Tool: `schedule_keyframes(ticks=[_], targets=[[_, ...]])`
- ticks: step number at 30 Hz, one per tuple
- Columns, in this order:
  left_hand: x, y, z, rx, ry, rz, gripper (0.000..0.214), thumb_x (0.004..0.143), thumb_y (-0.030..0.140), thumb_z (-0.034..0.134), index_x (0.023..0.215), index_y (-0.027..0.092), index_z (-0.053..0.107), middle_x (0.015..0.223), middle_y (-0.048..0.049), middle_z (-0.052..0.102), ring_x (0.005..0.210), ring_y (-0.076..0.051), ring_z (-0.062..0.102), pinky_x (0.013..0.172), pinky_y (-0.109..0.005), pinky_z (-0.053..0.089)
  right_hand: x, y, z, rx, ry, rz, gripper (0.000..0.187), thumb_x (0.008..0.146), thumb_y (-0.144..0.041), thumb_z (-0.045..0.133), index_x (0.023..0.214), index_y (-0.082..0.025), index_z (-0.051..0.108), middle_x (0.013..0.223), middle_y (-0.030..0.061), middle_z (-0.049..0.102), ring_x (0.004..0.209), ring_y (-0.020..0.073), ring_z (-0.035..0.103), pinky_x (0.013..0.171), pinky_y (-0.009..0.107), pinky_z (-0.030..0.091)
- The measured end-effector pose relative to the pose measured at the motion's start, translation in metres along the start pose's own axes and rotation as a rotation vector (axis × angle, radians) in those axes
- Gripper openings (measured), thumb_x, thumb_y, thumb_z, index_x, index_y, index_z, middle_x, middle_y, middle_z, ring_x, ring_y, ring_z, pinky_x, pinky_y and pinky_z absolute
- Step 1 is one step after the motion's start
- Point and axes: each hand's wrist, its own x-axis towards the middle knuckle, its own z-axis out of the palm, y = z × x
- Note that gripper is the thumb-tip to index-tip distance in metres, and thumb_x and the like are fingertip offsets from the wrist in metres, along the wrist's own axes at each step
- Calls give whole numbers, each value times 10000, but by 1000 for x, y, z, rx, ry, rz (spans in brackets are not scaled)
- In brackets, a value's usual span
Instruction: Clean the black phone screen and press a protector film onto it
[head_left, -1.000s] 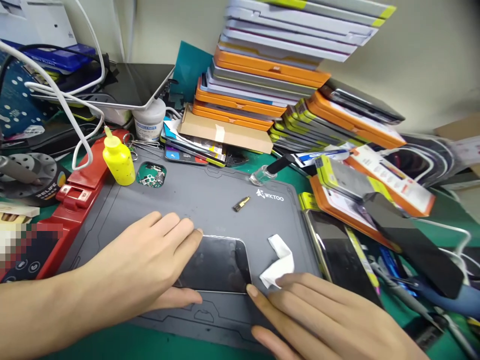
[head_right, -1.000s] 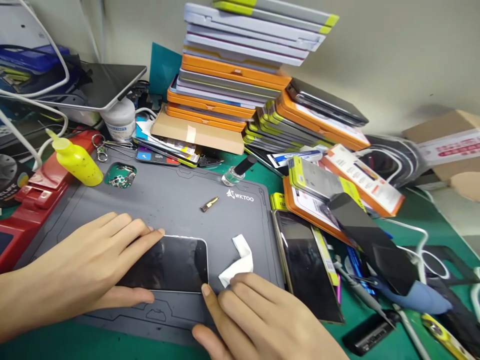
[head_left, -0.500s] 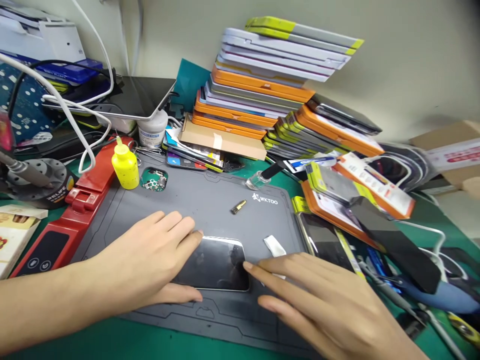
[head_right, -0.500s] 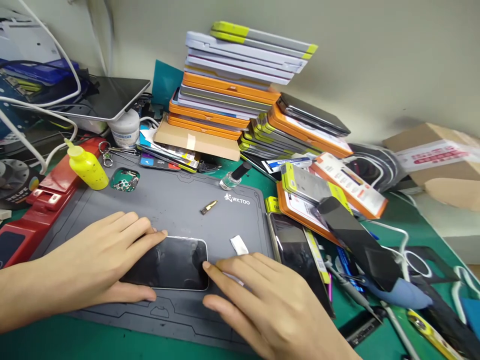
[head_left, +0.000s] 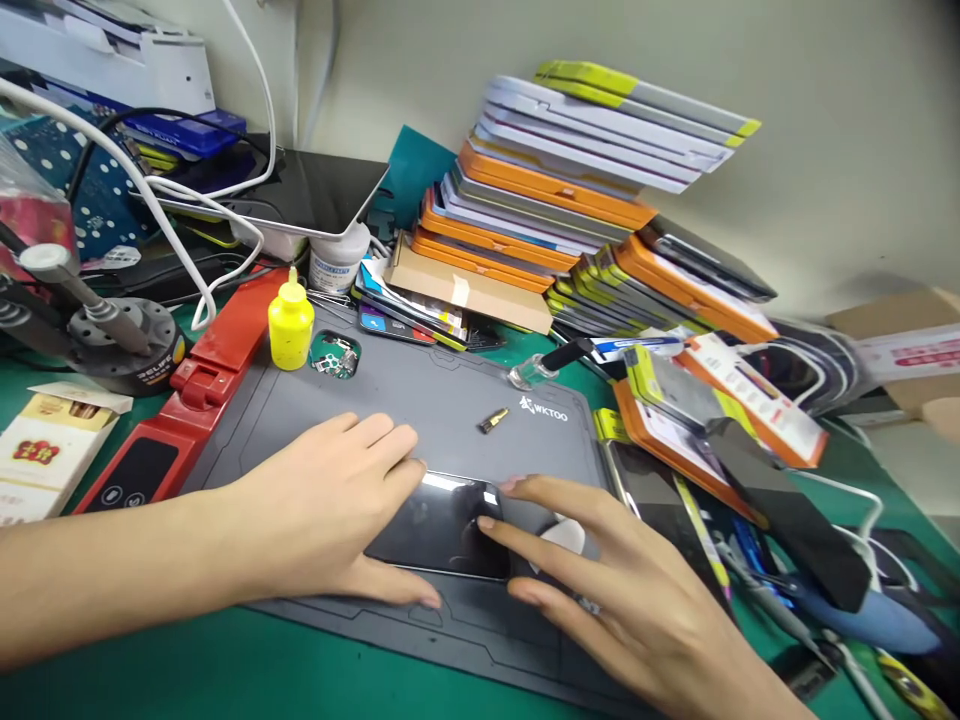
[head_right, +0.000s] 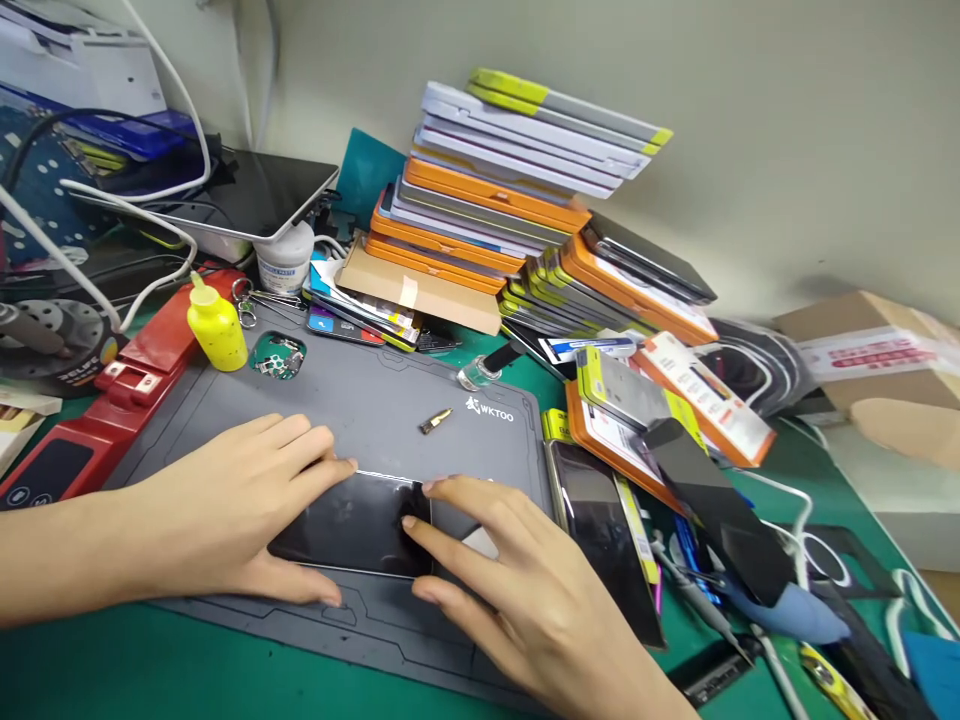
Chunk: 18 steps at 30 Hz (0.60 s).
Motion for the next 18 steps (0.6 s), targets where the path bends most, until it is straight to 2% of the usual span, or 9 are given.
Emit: schedule_keyframes(ticks=[2, 4, 6, 8, 12, 18], targets=[[1, 0, -2, -56, 0, -37, 635, 1023, 725, 580, 1143, 126, 756, 1011, -74, 656, 902, -261, 587, 792, -417, 470, 1, -1, 1, -11, -3, -21, 282, 1109, -355, 612, 1299, -239, 785, 1356, 128, 701, 1268, 240, 694, 1038, 393, 638], [2, 0, -5, -105, -15, -76, 483, 1139, 511, 440, 1150, 152, 762, 1000, -66, 665, 885, -243, 590, 803, -412, 471, 3, -3, 2, -22, -4, -40, 309, 1110, -376, 609, 1334, -240, 773, 1376, 125, 700, 1293, 242, 685, 1082, 406, 625], [4, -2, -8, -157, -34, -101, 486, 1167, 327, 306, 1199, 159, 761, 985, -61, 688, 869, -226, 603, 819, -401, 482, 3, -3, 4, -23, -4, -55, 336, 1112, -394, 603, 1367, -244, 761, 1396, 124, 700, 1317, 252, 679, 1104, 421, 616], [6, -5, -11, -216, -41, -133, 540, 1165, 267, 230, 1266, 148, 747, 991, -66, 729, 888, -220, 638, 838, -391, 505, 3, -4, 6, -18, -7, -66, 357, 1114, -404, 596, 1393, -241, 746, 1429, 126, 691, 1371, 265, 653, 1136, 438, 599], [8, -14, -13, -320, -45, -235, 552, 1166, 247, 206, 1346, 158, 719, 1101, -63, 813, 980, -214, 728, 895, -384, 546, 2, -6, 9, -9, -35, -69, 401, 1118, -429, 586, 1437, -218, 706, 1506, 131, 646, 1486, 267, 565, 1224, 472, 537], [4, -18, -13, -376, -31, -295, 481, 1125, 157, 274, 1359, 197, 692, 1146, -33, 821, 997, -197, 765, 857, -338, 565, 2, -9, 12, 0, -75, -72, 468, 1110, -487, 586, 1481, -215, 673, 1572, 133, 607, 1563, 263, 491, 1293, 503, 468]])
